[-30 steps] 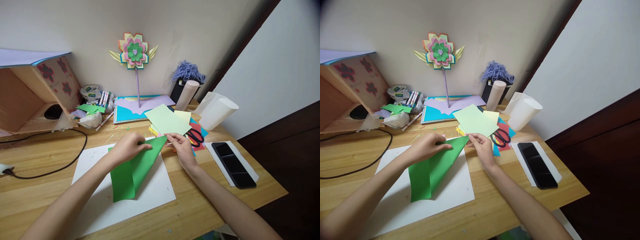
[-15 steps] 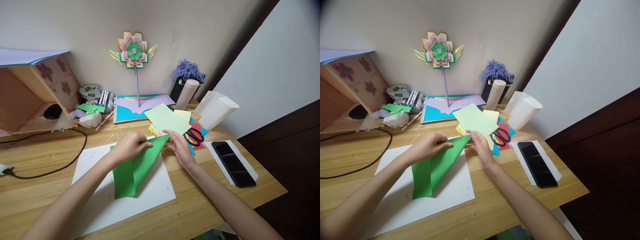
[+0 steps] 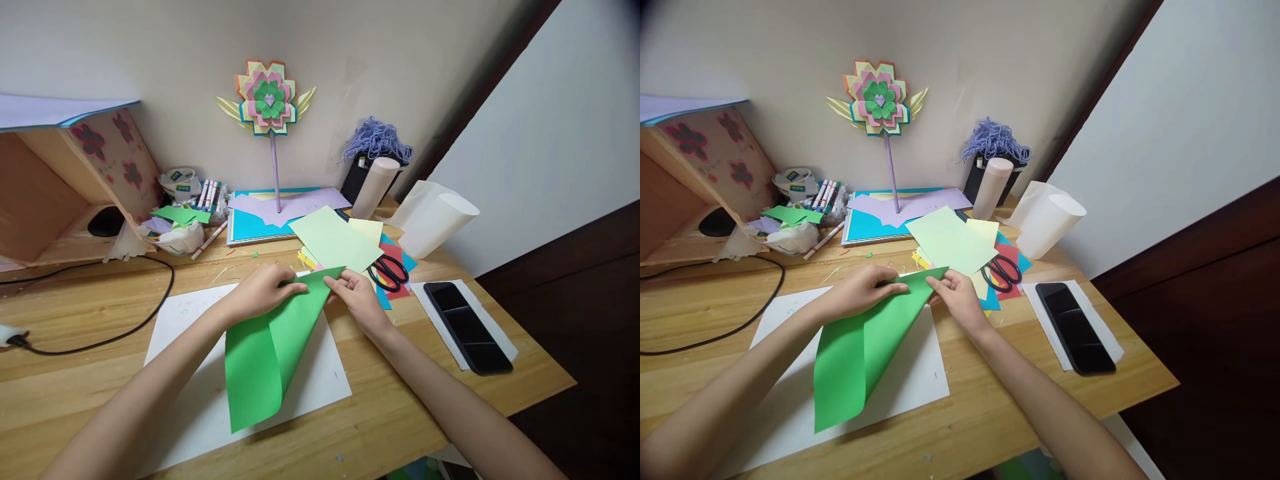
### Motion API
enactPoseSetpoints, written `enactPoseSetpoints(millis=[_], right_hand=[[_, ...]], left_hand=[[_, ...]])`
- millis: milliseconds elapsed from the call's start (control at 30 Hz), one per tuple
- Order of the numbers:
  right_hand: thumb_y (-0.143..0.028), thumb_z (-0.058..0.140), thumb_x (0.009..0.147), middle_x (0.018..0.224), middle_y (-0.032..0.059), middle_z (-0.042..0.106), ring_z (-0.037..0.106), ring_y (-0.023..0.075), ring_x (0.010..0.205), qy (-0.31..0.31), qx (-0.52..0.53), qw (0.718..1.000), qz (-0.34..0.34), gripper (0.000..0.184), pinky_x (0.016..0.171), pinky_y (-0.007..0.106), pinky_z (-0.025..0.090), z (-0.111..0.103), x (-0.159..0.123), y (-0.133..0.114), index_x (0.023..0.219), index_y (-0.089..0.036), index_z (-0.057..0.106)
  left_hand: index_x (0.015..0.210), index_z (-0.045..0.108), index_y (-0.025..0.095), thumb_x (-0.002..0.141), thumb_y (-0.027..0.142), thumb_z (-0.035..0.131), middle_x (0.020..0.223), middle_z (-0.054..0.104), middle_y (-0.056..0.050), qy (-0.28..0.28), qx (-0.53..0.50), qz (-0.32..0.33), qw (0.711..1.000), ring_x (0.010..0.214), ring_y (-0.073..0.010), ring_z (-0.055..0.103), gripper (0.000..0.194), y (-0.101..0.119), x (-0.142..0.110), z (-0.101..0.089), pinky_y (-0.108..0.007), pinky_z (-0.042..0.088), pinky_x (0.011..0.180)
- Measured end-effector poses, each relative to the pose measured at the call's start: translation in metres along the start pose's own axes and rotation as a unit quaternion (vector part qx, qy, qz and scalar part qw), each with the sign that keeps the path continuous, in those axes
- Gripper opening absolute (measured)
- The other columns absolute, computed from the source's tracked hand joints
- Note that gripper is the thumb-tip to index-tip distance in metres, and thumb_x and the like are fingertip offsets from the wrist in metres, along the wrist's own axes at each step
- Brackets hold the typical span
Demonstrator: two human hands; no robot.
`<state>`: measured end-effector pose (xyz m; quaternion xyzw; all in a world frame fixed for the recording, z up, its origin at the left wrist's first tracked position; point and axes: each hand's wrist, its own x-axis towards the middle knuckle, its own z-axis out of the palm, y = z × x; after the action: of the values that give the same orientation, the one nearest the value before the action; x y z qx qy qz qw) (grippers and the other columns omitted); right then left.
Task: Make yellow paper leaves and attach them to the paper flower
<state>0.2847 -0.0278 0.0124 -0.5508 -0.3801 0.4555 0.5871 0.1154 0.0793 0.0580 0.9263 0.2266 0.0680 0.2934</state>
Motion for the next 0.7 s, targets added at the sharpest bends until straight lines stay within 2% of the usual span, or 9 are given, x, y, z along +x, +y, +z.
enactPoseSetpoints(millis=[100,167,233,300,433,500,600,700], right_hand=[[-0.043,0.067,0.071,0.058,-0.0007,0.063,0.058,0.0114,0.049,0.011,-0.015,1.0,-0.016,0.028,0.05,0.022,0.05,-0.005,0.003,-0.002,0.072,-0.016,0.061],[-0.048,0.061,0.075,0.052,-0.0004,0.06,0.056,0.0103,0.044,0.016,-0.008,1.0,-0.015,0.035,0.046,0.021,0.048,-0.008,0.004,-0.002,0.062,-0.016,0.057],[-0.051,0.055,0.078,0.051,0.0001,0.06,0.055,0.0101,0.043,0.016,0.013,1.0,-0.006,0.04,0.044,0.021,0.047,-0.009,0.004,-0.002,0.059,-0.016,0.055],[-0.052,0.055,0.078,0.056,0.0004,0.062,0.057,0.0108,0.047,-0.01,0.033,0.999,0.019,0.038,0.047,0.021,0.048,-0.008,0.003,-0.002,0.068,-0.016,0.057],[-0.046,0.066,0.071,0.068,0.0014,0.066,0.061,0.0125,0.059,-0.12,0.02,0.989,0.087,0.033,0.058,0.024,0.05,0.0,0.0,-0.001,0.081,-0.015,0.06],[-0.046,0.068,0.069,0.066,0.001,0.065,0.06,0.0121,0.059,-0.124,0.008,0.987,0.099,0.033,0.057,0.024,0.049,0.003,-0.002,0.0,0.075,-0.015,0.061],[-0.049,0.066,0.069,0.06,-0.0006,0.062,0.057,0.0115,0.055,-0.085,0.01,0.991,0.099,0.035,0.055,0.024,0.047,0.005,-0.003,0.001,0.067,-0.015,0.059],[-0.049,0.065,0.07,0.066,0.0003,0.064,0.059,0.0135,0.062,-0.115,0.024,0.987,0.109,0.034,0.061,0.026,0.048,0.006,-0.004,0.001,0.074,-0.015,0.061]], left_hand=[[0.059,0.047,0.016,0.086,0.047,0.043,0.056,0.047,0.003,-0.011,-0.013,0.006,1.0,0.054,-0.0103,0.041,0.04,-0.002,0.0,0.0,-0.024,0.023,0.052],[0.06,0.046,0.016,0.086,0.047,0.043,0.056,0.047,0.003,-0.015,-0.017,0.013,1.0,0.055,-0.0101,0.04,0.04,-0.002,0.0,0.001,-0.024,0.024,0.053],[0.059,0.045,0.016,0.085,0.047,0.043,0.056,0.046,0.003,-0.013,-0.017,0.016,1.0,0.054,-0.01,0.04,0.04,-0.001,0.0,0.002,-0.024,0.023,0.053],[0.059,0.044,0.016,0.086,0.046,0.043,0.056,0.045,0.003,-0.002,-0.02,0.009,1.0,0.054,-0.0099,0.039,0.04,-0.001,0.0,0.003,-0.024,0.023,0.052],[0.057,0.041,0.017,0.086,0.045,0.041,0.055,0.042,0.003,0.045,-0.026,-0.028,0.998,0.054,-0.0105,0.038,0.04,0.001,0.001,0.008,-0.024,0.022,0.052],[0.057,0.041,0.017,0.086,0.045,0.041,0.053,0.041,0.003,0.062,-0.023,-0.04,0.997,0.053,-0.0107,0.037,0.04,0.002,0.001,0.011,-0.025,0.021,0.051],[0.057,0.04,0.018,0.085,0.045,0.041,0.052,0.039,0.004,0.078,-0.022,-0.048,0.996,0.052,-0.0106,0.035,0.039,0.003,0.002,0.016,-0.025,0.02,0.051],[0.056,0.037,0.018,0.085,0.045,0.04,0.052,0.038,0.004,0.093,-0.049,-0.068,0.992,0.051,-0.0103,0.035,0.04,0.002,0.003,0.02,-0.025,0.021,0.05]])
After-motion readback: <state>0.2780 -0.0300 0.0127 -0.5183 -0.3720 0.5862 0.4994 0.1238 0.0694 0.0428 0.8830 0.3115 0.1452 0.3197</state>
